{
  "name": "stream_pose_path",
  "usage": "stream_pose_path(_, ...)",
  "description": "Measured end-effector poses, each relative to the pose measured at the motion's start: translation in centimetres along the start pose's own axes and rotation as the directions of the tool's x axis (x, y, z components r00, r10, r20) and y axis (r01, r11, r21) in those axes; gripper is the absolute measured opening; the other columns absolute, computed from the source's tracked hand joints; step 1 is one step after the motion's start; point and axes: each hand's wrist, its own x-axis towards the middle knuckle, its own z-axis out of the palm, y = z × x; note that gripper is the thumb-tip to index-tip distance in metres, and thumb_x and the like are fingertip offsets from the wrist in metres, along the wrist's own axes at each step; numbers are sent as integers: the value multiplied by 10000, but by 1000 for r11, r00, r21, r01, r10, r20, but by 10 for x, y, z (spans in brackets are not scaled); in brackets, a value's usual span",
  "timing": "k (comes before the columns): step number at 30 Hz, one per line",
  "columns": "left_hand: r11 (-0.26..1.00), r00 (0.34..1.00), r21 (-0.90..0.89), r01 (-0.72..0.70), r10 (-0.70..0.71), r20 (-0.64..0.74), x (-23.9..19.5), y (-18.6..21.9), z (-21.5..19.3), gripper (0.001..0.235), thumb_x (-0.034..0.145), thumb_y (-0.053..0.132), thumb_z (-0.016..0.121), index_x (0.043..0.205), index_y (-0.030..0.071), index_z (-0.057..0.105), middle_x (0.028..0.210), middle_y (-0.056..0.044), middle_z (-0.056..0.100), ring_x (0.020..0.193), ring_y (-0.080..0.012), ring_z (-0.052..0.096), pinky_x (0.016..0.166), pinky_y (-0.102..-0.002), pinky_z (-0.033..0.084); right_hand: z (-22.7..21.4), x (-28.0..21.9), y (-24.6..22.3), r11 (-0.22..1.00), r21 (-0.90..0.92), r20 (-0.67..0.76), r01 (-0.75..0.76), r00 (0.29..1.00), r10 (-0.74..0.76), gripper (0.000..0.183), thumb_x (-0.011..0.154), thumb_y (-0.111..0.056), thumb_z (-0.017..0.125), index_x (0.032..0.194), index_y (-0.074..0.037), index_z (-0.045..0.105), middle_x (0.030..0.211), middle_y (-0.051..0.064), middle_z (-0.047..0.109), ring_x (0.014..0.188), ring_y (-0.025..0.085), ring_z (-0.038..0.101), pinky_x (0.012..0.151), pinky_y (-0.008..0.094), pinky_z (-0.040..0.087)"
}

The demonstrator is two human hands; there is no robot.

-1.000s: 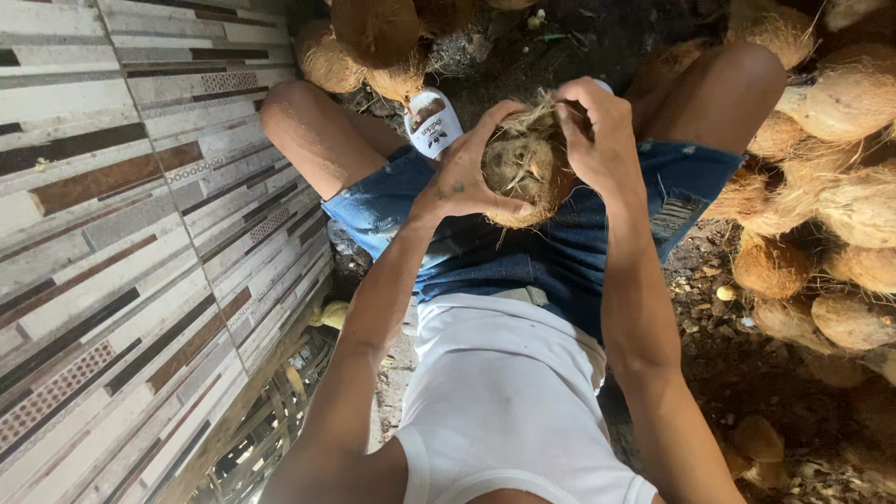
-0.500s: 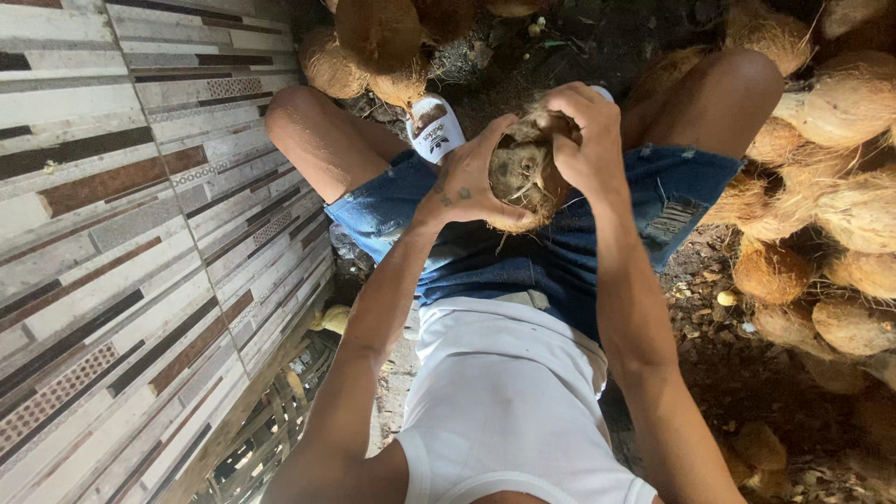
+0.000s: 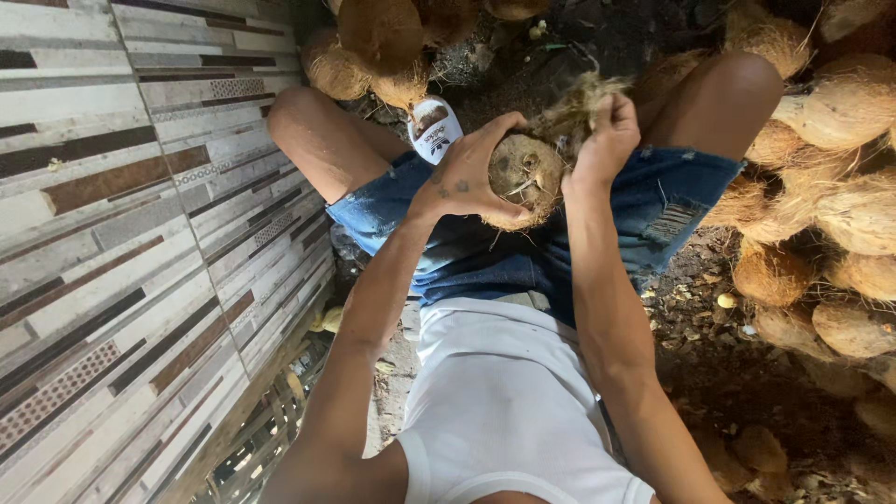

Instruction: The person sits cross-legged on the floor and peels the fibrous husk off several coconuts by hand. They pull away strands of fiber, rotate the coconuts to access different sides, and discard the removed husk onto the ground.

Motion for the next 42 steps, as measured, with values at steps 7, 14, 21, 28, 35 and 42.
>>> stream_pose_path(7, 978, 990, -177, -112, 95, -103, -4, -25, 17, 1157, 592, 528, 993, 1484, 138, 369, 1403, -227, 499, 1330, -509, 437, 1060, -747, 322, 12, 9, -25, 982, -130, -509, 139, 840, -186, 283, 1018, -198, 595, 1220, -7, 648, 1195, 259, 662, 1082, 318, 652, 987, 450, 480)
stream_pose_path(14, 962, 983, -230, -145, 113, -147, -7, -12, -5, 1082, 664, 458, 977, 1477, 117, 350, 1393, -227, 484, 1343, -499, 414, 1094, -731, 294, -66, 48, -31, 898, -190, -440, 398, 783, -440, 438, 1153, -109, 561, 1541, -96, 359, 1549, 245, 349, 1481, 431, 290, 1264, 555, 338)
stream_pose_path(21, 979, 984, -160, -128, 106, -143, -9, -7, -2, 1119, 618, 447, 996, 1472, 102, 361, 1393, -224, 507, 1332, -481, 450, 1095, -701, 311, -6, 2, -91, 593, -307, 724, 744, 587, -362, 179, 942, 55, 673, 1069, -64, 632, 1198, 200, 573, 1204, 441, 512, 995, 553, 384)
stream_pose_path(28, 992, 993, -82, -93, 87, -80, -8, 11, -6, 1064, 619, 463, 989, 1443, 120, 411, 1360, -241, 537, 1285, -522, 480, 1048, -706, 369, 8, -11, -108, 762, -340, 807, 552, 587, -66, 332, 904, -229, 827, 1135, -34, 689, 1096, 188, 655, 1036, 426, 648, 810, 474, 508)
stream_pose_path(35, 998, 995, -36, -58, 54, -84, -12, -7, 15, 1185, 544, 624, 948, 1464, 113, 403, 1373, -279, 526, 1264, -548, 492, 957, -733, 393, 2, -4, -71, 767, -384, 730, 514, 677, -88, 39, 935, -141, 757, 902, -122, 748, 886, 61, 731, 853, 288, 703, 748, 350, 504)
stream_pose_path(42, 998, 999, -66, -20, 17, -50, -14, 20, -5, 944, 670, 548, 799, 1435, 203, 367, 1399, -75, 537, 1229, -283, 593, 956, -445, 484, -12, 29, -61, 899, -374, 183, 229, 968, -171, 132, 990, -179, 634, 887, -105, 671, 885, 44, 702, 791, 179, 697, 686, 343, 594)
